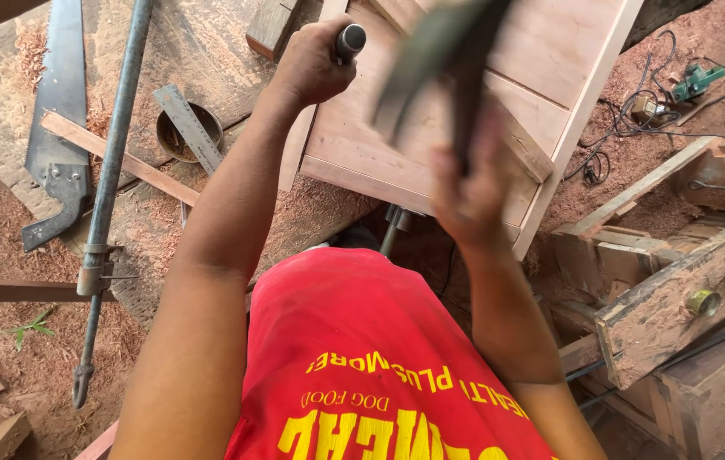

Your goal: The person works on a wooden panel door laid across a workbench, tightening and repositioning bar clamps to hold the frame, hammering nails along the rail, and using a try square and small hammer to check and seat the joints. They lift and re-align the panel and adjust clamps on both sides during assembly.

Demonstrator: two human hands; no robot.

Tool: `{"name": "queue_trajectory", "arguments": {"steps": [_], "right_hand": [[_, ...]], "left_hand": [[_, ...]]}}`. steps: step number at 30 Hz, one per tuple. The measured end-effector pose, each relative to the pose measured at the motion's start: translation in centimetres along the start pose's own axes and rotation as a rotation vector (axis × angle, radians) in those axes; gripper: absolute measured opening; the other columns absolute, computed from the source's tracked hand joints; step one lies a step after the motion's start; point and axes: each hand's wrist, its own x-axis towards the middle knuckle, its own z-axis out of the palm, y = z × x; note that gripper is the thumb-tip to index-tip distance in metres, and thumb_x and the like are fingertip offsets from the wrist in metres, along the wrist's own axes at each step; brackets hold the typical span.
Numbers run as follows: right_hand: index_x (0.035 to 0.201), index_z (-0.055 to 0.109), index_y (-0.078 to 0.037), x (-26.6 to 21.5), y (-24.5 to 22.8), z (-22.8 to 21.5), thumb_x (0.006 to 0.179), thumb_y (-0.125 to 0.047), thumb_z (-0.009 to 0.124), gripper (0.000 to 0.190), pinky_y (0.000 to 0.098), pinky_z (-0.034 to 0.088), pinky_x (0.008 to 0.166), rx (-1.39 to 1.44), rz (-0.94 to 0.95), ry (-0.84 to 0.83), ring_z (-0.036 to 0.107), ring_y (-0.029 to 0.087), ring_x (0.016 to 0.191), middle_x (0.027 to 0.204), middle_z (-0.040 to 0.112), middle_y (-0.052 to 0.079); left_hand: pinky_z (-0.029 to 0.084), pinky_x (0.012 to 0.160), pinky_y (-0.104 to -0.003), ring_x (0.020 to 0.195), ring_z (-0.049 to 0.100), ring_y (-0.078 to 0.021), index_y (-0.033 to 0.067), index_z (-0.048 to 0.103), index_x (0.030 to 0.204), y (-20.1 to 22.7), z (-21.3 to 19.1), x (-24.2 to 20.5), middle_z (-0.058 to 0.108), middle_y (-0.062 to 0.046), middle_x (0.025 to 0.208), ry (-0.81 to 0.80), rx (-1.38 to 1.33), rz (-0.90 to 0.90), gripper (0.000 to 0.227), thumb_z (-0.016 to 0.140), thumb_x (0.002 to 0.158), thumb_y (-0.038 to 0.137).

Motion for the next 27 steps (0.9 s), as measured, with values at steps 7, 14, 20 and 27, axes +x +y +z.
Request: {"name": "queue_trajectory", "arguments": {"steps": [7, 14, 20, 27], "right_hand": [[0.157, 0.045, -0.006, -4.3, 1.1, 3.8, 0.102, -0.021, 0.070, 0.062, 0.0396, 0.060, 0.078, -0.137, 0.418, -0.327, 0.076, 0.030, 0.092, 0.106, 0.073, 0.027], [0.153, 0.048, -0.004, -17.5, 2.4, 0.5, 0.098, -0.026, 0.069, 0.062, 0.0391, 0.058, 0.080, -0.084, 0.692, -0.297, 0.076, 0.028, 0.092, 0.104, 0.073, 0.027], [0.155, 0.045, -0.012, -24.2, 3.0, -1.3, 0.092, -0.033, 0.065, 0.070, 0.0404, 0.057, 0.079, -0.178, 1.237, -0.428, 0.076, 0.031, 0.092, 0.108, 0.075, 0.024], [0.150, 0.050, -0.002, -23.7, 8.5, 1.9, 0.092, -0.026, 0.074, 0.067, 0.0441, 0.054, 0.094, -0.225, 0.814, -0.335, 0.067, 0.038, 0.119, 0.131, 0.066, 0.030]], "left_hand": [[0.061, 0.072, -0.041, 0.082, 0.076, -0.0271, 0.0125, 0.069, 0.107, -0.9, 1.8, -1.6, 0.075, -0.011, 0.088, 0.073, 0.008, -0.023, 0.019, 0.077, 0.090, 0.013], [0.060, 0.107, -0.044, 0.120, 0.071, -0.0322, 0.0052, 0.061, 0.119, 9.9, -7.8, -10.3, 0.071, -0.018, 0.124, 0.430, -0.169, 0.130, 0.025, 0.070, 0.099, -0.006], [0.060, 0.088, -0.045, 0.099, 0.073, -0.0306, 0.0010, 0.046, 0.134, 10.3, -16.9, -17.1, 0.068, -0.019, 0.113, 0.456, 0.170, -0.195, 0.038, 0.072, 0.108, 0.011], [0.057, 0.081, -0.055, 0.094, 0.072, -0.0401, 0.0193, 0.062, 0.125, 7.3, -9.1, -22.9, 0.073, -0.017, 0.107, -0.049, 0.403, -0.728, 0.032, 0.065, 0.099, 0.037]]}}
